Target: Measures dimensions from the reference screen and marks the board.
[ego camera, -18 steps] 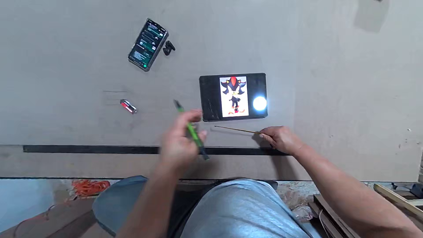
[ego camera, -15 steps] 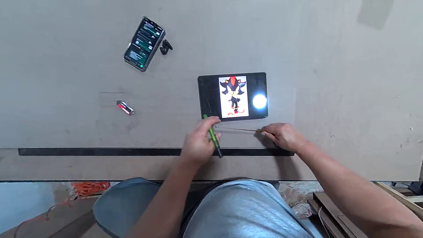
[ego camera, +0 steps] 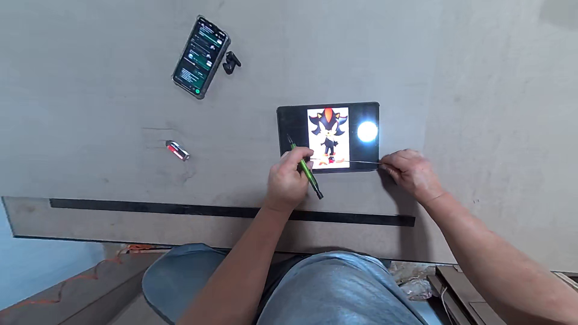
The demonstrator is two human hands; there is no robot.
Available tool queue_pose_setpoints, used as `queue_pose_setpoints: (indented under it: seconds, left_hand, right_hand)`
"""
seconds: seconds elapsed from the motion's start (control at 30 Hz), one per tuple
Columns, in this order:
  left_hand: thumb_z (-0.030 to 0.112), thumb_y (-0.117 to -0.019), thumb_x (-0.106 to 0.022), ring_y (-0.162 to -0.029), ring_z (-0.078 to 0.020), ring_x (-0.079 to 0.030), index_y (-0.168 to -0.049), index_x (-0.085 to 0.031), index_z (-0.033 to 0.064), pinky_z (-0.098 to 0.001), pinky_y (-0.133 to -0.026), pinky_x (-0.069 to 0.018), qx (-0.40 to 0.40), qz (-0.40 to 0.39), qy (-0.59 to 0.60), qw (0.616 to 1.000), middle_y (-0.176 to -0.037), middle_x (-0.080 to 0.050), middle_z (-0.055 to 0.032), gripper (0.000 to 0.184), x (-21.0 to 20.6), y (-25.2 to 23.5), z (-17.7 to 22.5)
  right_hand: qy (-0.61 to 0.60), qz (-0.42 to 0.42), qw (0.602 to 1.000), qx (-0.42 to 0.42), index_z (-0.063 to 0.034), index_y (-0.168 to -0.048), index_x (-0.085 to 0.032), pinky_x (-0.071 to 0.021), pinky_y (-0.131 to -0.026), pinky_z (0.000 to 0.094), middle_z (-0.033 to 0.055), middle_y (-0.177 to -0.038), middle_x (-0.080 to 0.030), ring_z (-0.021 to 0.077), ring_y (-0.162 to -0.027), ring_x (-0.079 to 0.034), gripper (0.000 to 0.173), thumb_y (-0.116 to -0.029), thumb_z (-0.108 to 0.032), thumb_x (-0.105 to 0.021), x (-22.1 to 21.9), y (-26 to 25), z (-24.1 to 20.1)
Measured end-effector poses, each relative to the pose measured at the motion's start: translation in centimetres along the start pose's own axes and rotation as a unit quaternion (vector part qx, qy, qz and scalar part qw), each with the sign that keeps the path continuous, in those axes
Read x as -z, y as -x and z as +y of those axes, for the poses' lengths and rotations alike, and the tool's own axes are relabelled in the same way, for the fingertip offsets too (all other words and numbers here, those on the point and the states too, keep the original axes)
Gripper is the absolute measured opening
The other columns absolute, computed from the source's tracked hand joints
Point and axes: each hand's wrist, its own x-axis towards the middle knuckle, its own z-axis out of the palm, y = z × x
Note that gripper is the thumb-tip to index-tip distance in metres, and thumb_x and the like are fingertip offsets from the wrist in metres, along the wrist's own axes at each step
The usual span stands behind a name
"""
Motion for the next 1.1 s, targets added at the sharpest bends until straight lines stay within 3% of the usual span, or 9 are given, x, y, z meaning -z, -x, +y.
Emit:
queue_pose_setpoints:
  seconds: [0.13,0.23,0.43,0.73,1.1]
  left_hand:
    - [0.016,-0.1021,-0.061,-0.114,-0.012,-0.068,-0.126,-0.067,0.0065,-0.0334,-0.102,-0.0553,0.03,0.046,-0.009,0.998,-0.128,-0.071,-0.0051,0.027,2.0,2.0,-1.8]
    - [0.017,-0.105,-0.055,-0.126,-0.0204,-0.064,-0.125,-0.064,0.0006,-0.0418,-0.109,-0.052,0.043,0.054,-0.07,0.995,-0.134,-0.067,-0.0122,0.028,3.3,5.3,-4.3]
    - [0.02,-0.1037,-0.056,-0.15,-0.0282,-0.04,-0.133,-0.061,0.0014,-0.0468,-0.123,-0.0343,0.063,-0.025,-0.159,0.985,-0.157,-0.048,-0.0126,0.035,2.8,11.7,-8.6]
    - [0.021,-0.1043,-0.055,-0.151,-0.0267,-0.039,-0.131,-0.062,0.0017,-0.0452,-0.123,-0.0339,0.063,-0.006,-0.164,0.984,-0.156,-0.05,-0.0115,0.034,2.2,11.5,-8.6]
    - [0.022,-0.1049,-0.055,-0.151,-0.0255,-0.039,-0.129,-0.063,0.0017,-0.0439,-0.124,-0.0336,0.064,-0.004,-0.169,0.983,-0.157,-0.049,-0.0107,0.033,2.1,11.5,-8.5]
  right_hand:
    - [0.011,0.013,1.0,0.013,-0.0141,-0.108,-0.077,-0.0502,-0.1,0.0489,0.0057,-0.11,-0.076,0.0267,-0.113,-0.067,0.023,-0.1053,-0.027,-0.058,0.3,-0.9,1.0]
    - [0.021,0.01,1.0,0.019,-0.0138,-0.108,-0.078,-0.0491,-0.102,0.0494,0.0058,-0.11,-0.076,0.0272,-0.115,-0.067,0.024,-0.1054,-0.027,-0.058,0.1,-1.3,1.3]
    - [0.034,0.0,0.999,0.022,-0.0129,-0.107,-0.078,-0.0492,-0.101,0.0495,0.0072,-0.11,-0.076,0.0283,-0.114,-0.067,0.024,-0.105,-0.027,-0.058,0.1,-2.1,1.5]
    - [0.036,0.005,0.999,-0.006,-0.0126,-0.108,-0.077,-0.0491,-0.101,0.0486,0.008,-0.108,-0.075,0.0282,-0.114,-0.067,0.025,-0.106,-0.028,-0.057,0.5,-3.0,1.2]
    - [0.052,0.021,0.998,0.003,-0.0101,-0.107,-0.076,-0.0501,-0.102,0.0461,0.0097,-0.105,-0.076,0.03,-0.113,-0.067,0.027,-0.1065,-0.029,-0.056,1.4,-8.4,3.6]
